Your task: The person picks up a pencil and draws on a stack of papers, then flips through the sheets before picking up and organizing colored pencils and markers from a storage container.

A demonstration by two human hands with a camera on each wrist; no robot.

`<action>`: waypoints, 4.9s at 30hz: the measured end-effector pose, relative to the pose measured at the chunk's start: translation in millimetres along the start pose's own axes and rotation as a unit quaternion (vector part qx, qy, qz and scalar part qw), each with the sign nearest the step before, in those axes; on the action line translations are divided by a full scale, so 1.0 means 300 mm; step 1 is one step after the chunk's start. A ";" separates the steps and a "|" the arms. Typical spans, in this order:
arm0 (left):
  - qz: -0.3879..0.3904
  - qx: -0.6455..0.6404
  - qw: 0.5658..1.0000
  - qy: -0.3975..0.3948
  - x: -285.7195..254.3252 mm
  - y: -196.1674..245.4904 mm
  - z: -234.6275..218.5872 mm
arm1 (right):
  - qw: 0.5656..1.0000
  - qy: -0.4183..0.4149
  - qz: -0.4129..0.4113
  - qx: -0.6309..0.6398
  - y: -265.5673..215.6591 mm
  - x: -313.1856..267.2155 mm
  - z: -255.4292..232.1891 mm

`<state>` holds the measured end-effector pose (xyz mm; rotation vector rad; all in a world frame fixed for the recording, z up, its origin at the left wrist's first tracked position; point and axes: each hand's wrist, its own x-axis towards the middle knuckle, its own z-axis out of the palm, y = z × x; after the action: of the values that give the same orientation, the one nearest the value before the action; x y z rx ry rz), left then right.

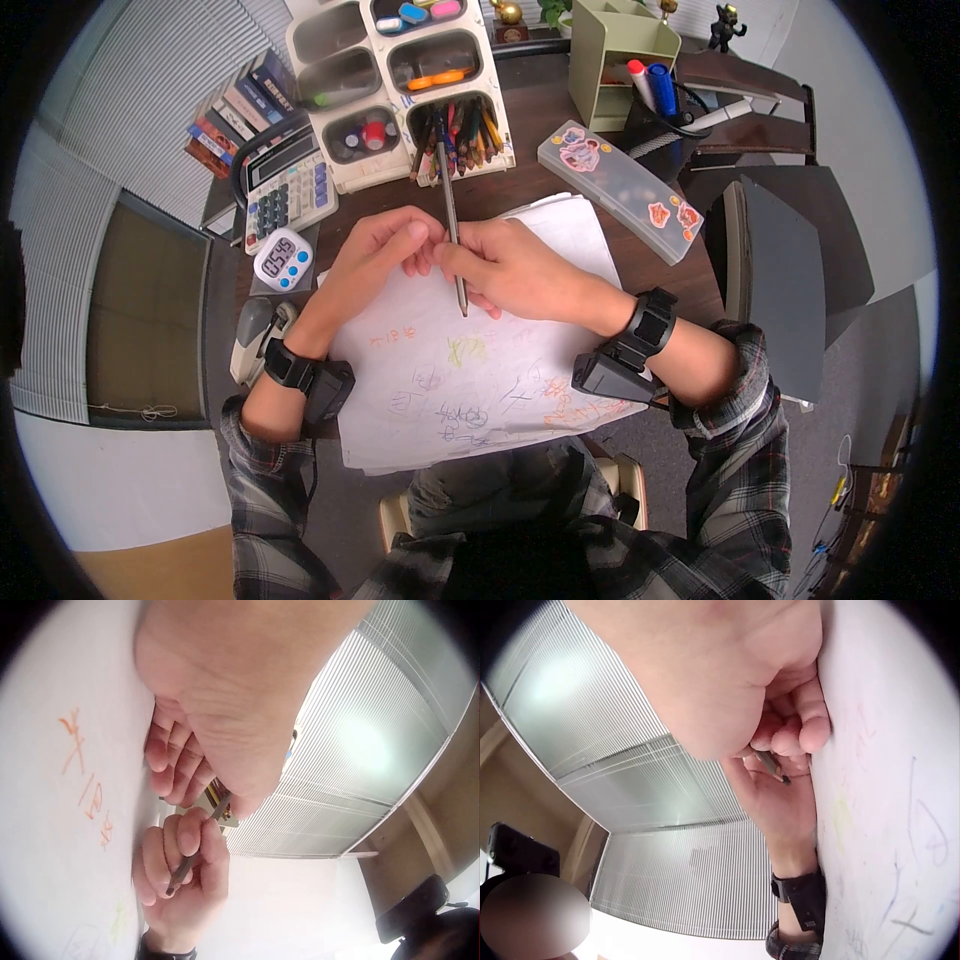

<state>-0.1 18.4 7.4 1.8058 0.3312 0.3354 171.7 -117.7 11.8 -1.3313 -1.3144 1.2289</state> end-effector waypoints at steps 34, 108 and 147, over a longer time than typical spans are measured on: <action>-0.009 0.009 1.000 0.006 -0.003 0.002 0.003 | 0.979 0.114 -0.003 -0.167 -0.029 -0.006 0.001; -0.003 -0.047 0.999 0.018 0.070 -0.022 0.024 | 0.982 0.094 -0.085 -0.143 -0.045 -0.024 -0.006; 0.055 -0.046 0.982 0.177 0.042 -0.015 0.042 | 0.950 0.260 -0.069 -0.160 -0.011 0.026 -0.120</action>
<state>16.4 13.3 0.5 1.6730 0.4569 0.7421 206.5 -107.7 19.1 -1.6194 -1.2192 0.5199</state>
